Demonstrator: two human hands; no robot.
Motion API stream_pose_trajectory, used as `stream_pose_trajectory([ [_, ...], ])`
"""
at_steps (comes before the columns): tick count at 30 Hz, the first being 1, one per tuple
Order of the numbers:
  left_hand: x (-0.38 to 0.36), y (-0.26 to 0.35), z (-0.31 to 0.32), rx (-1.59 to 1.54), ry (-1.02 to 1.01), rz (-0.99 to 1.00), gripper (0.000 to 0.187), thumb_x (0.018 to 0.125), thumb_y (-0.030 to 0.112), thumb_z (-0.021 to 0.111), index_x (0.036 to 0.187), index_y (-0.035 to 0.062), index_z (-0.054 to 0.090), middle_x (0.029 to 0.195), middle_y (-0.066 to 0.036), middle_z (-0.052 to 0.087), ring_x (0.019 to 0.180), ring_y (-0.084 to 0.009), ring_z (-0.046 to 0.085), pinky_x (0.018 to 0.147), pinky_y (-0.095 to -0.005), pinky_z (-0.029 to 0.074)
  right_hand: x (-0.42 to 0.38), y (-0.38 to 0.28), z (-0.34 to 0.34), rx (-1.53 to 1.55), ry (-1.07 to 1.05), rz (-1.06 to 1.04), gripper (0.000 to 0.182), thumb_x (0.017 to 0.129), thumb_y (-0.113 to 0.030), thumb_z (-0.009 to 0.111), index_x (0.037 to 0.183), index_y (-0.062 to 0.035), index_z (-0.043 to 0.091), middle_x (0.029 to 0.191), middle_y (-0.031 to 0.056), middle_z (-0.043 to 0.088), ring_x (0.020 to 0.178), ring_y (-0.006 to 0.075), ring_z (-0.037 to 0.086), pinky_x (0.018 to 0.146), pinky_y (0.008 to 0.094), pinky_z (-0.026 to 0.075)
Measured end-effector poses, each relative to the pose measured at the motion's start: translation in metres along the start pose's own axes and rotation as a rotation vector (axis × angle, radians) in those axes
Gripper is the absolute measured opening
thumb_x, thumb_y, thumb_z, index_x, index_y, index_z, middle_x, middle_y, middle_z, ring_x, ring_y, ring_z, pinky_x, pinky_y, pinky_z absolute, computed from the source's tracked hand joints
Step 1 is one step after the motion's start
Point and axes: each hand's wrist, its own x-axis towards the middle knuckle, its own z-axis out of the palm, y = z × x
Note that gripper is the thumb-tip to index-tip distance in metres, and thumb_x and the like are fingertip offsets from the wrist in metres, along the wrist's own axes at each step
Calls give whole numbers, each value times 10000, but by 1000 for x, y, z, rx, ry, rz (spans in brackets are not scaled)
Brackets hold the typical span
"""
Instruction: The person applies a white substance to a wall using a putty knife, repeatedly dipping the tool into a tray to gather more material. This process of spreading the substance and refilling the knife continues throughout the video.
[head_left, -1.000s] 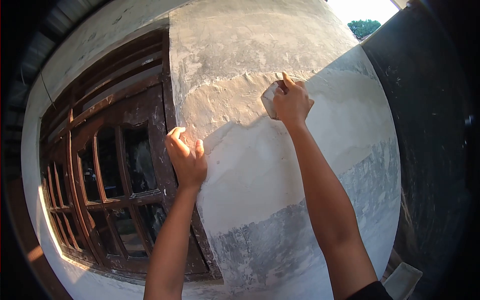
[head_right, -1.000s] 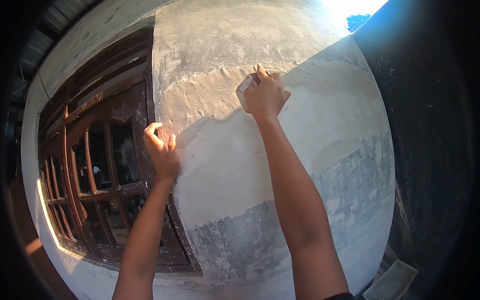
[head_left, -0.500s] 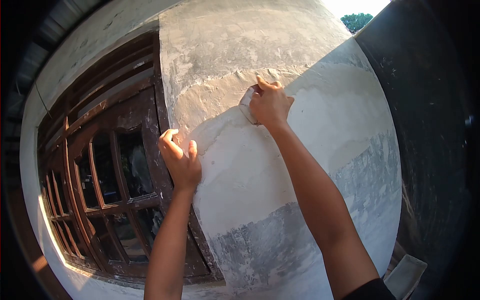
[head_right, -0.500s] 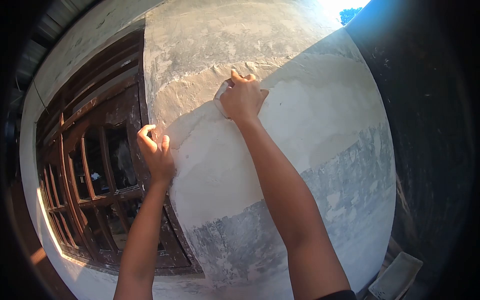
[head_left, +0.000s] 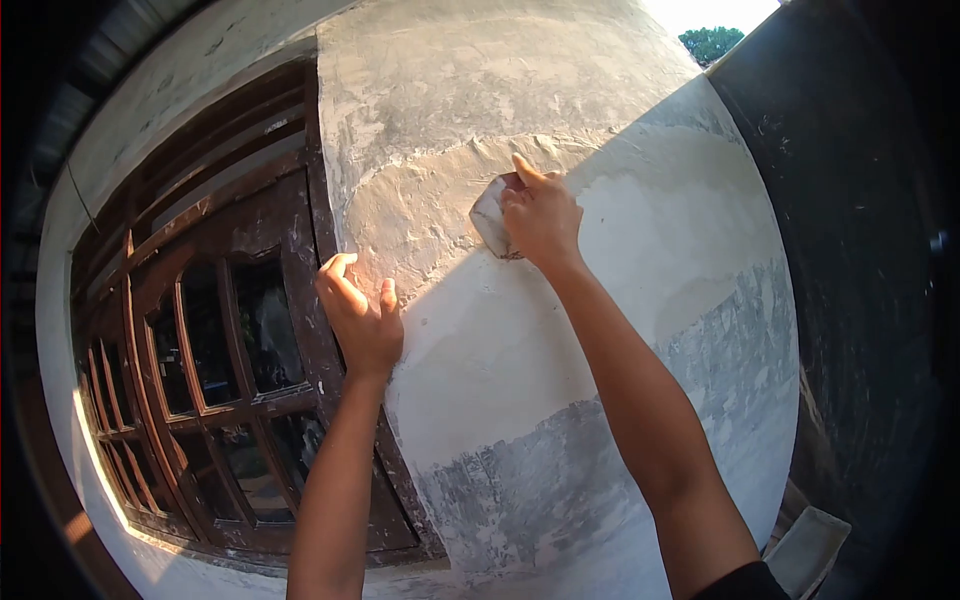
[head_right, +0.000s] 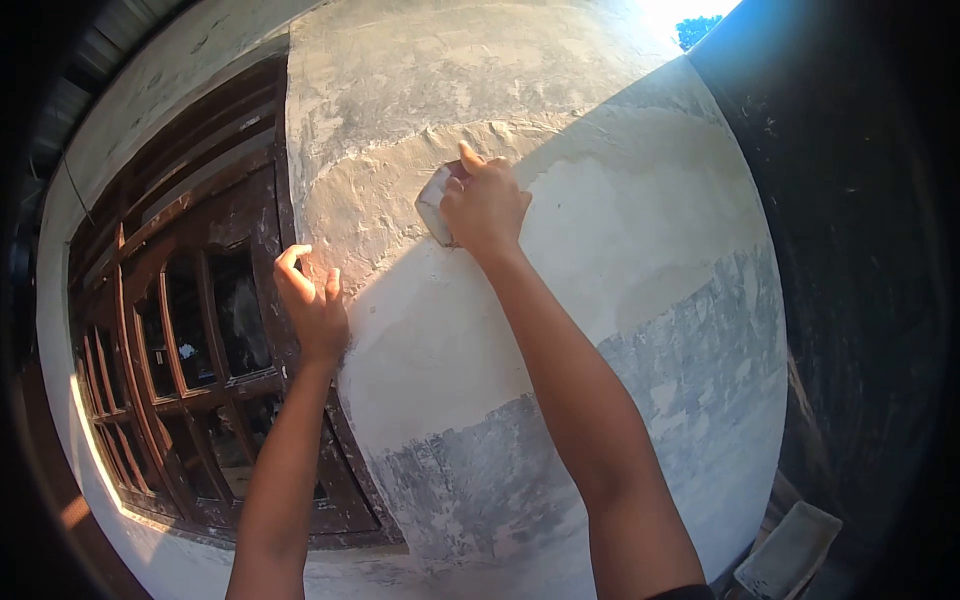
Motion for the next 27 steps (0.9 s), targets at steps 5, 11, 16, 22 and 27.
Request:
stream_pose_trajectory([
  [5, 3, 1, -1, -12, -13, 28, 444, 794, 145, 580, 1173, -5, 402, 1165, -197, 439, 1128, -358, 420, 1011, -458, 298, 7, 13, -21, -181, 175, 158, 384, 791, -158, 613, 1167, -190, 677, 999, 43, 607, 1000, 180, 586, 909, 402, 347],
  [11, 2, 2, 0, 26, -33, 37, 451, 785, 148, 571, 1172, -4, 398, 1172, -202, 433, 1130, -362, 416, 1009, -462, 300, -10, -1, 7, -128, -25, -40, 472, 790, -203, 621, 1262, -209, 625, 1082, 42, 599, 1016, 195, 589, 953, 395, 343],
  [16, 2, 1, 0, 18, -30, 29, 453, 791, 165, 575, 1173, -5, 401, 1172, -201, 436, 1122, -362, 419, 1006, -462, 303, 10, 3, -19, -154, 89, 214, 492, 797, -190, 635, 1288, -198, 601, 1104, 61, 580, 1057, 206, 573, 959, 417, 345],
  [22, 3, 0, 1, 36, 5, 60, 474, 772, 206, 599, 1152, -6, 411, 1122, -222, 452, 1072, -403, 443, 949, -499, 337, -9, -4, 21, -132, 59, -47, 462, 797, -170, 615, 1259, -183, 617, 1014, 57, 591, 1025, 197, 574, 940, 406, 344],
  [27, 2, 0, 0, 46, 1, 63, 483, 767, 209, 608, 1152, -6, 410, 1133, -219, 452, 1079, -398, 443, 954, -502, 335, 1, -5, -5, -66, 158, 107, 456, 802, -164, 635, 1257, -185, 620, 1017, 4, 576, 972, 142, 570, 927, 389, 328],
])
